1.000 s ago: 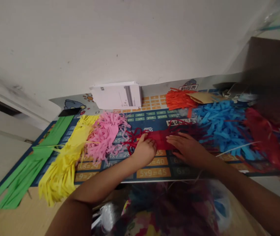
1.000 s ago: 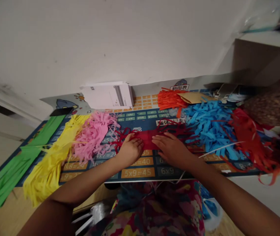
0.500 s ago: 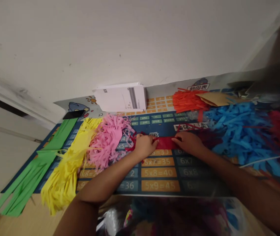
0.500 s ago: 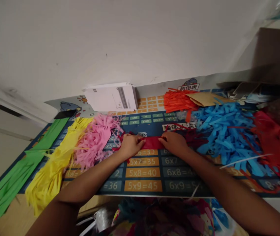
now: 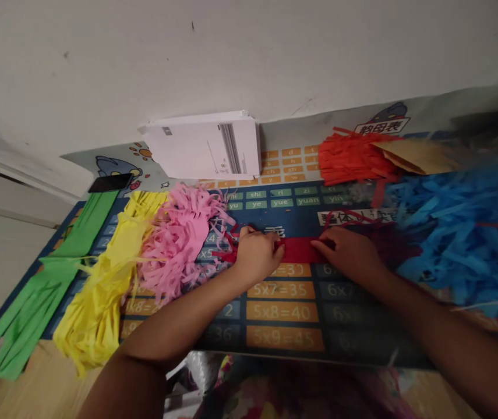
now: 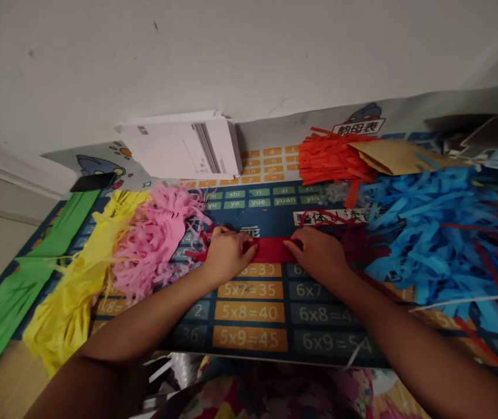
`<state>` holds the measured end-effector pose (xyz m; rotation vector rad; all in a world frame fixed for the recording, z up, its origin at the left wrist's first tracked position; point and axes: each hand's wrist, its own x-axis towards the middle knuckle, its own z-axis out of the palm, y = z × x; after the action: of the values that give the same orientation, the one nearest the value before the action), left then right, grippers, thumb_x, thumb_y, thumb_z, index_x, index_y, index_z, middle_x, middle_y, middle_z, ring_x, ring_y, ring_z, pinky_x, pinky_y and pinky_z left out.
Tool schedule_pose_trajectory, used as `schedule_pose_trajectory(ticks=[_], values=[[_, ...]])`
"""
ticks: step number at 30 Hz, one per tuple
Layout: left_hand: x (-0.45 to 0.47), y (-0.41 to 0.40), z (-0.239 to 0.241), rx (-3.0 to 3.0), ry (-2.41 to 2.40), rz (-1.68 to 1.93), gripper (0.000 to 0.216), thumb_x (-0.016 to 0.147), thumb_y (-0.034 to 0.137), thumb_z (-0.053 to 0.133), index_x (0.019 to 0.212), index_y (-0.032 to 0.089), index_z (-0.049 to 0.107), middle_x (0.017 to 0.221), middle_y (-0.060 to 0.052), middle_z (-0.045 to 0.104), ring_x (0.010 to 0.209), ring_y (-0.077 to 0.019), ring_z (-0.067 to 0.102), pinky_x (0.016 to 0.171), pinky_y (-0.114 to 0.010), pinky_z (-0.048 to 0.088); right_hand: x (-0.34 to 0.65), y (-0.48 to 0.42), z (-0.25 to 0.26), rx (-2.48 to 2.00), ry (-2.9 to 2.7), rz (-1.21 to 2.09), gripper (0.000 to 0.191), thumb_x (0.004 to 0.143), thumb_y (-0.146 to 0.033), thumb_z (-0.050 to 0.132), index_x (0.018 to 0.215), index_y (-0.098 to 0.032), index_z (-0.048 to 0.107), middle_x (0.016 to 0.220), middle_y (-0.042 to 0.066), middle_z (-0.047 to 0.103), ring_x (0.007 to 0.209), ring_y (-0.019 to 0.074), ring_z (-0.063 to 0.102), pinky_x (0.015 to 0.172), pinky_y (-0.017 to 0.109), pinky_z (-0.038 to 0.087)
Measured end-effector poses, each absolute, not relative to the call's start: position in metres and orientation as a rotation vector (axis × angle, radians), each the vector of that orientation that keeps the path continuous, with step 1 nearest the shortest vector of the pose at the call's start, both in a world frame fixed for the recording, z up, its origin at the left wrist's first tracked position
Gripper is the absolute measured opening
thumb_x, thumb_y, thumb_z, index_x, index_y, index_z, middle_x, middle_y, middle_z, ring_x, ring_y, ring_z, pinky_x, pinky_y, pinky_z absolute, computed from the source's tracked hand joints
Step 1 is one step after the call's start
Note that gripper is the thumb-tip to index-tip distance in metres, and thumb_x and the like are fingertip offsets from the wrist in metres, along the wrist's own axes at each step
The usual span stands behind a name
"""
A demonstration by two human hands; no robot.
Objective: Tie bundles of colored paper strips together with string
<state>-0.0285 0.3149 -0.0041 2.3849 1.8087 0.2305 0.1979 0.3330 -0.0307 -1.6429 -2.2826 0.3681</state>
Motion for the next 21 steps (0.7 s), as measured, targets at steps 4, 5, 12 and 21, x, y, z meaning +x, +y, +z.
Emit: schedule_pose_trajectory(ticks=[4,5,12,21], values=[[-0.028,0.315,-0.003,2.421,1.825,0.178,0.024,0.089,0.038,0.057,0.086,0.019,0.072,0.069,-0.007,0.072,0.070,-0.0231,0.065,0.085,-0.044,0.037,0.194,0.333,-0.029,-1.676,-2.274,0.386,0.023,0.089,-0.039,0.059,0.074,-0.023,0.065,0.081,0.002,0.069,0.074,0.0200,0.063,0.057,0.030,0.033],[-0.028,0.314,-0.003,2.429,1.836,0.157,0.025,0.089,0.039,0.058,0.087,0.019,0.071,0.069,-0.007,0.072,0.070,-0.0233,0.065,0.084,-0.044,0.037,0.193,0.333,-0.028,-1.682,-2.270,0.402,0.022,0.089,-0.039,0.059,0.075,-0.023,0.065,0.082,0.002,0.070,0.074,0.0200,0.063,0.058,0.030,0.033],[-0.030,0.308,0.007,2.959,1.349,0.253,0.020,0.098,0.026,0.048,0.108,0.022,0.065,0.118,-0.007,0.068,0.111,-0.0270,0.053,0.094,-0.044,0.034,0.200,0.332,-0.012,-1.731,-2.158,0.095,0.018,0.081,-0.032,0.068,0.092,-0.020,0.063,0.095,0.009,0.069,0.088,0.0280,0.063,0.072,0.037,0.038],[-0.025,0.298,0.017,3.018,1.206,0.026,0.025,0.086,0.033,0.057,0.098,0.015,0.068,0.097,-0.012,0.069,0.089,-0.0270,0.060,0.108,-0.058,0.023,0.200,0.315,-0.009,-1.026,-2.641,0.232,0.025,0.075,-0.012,0.055,0.098,-0.018,0.063,0.101,0.009,0.071,0.094,0.0241,0.062,0.090,0.040,0.030]])
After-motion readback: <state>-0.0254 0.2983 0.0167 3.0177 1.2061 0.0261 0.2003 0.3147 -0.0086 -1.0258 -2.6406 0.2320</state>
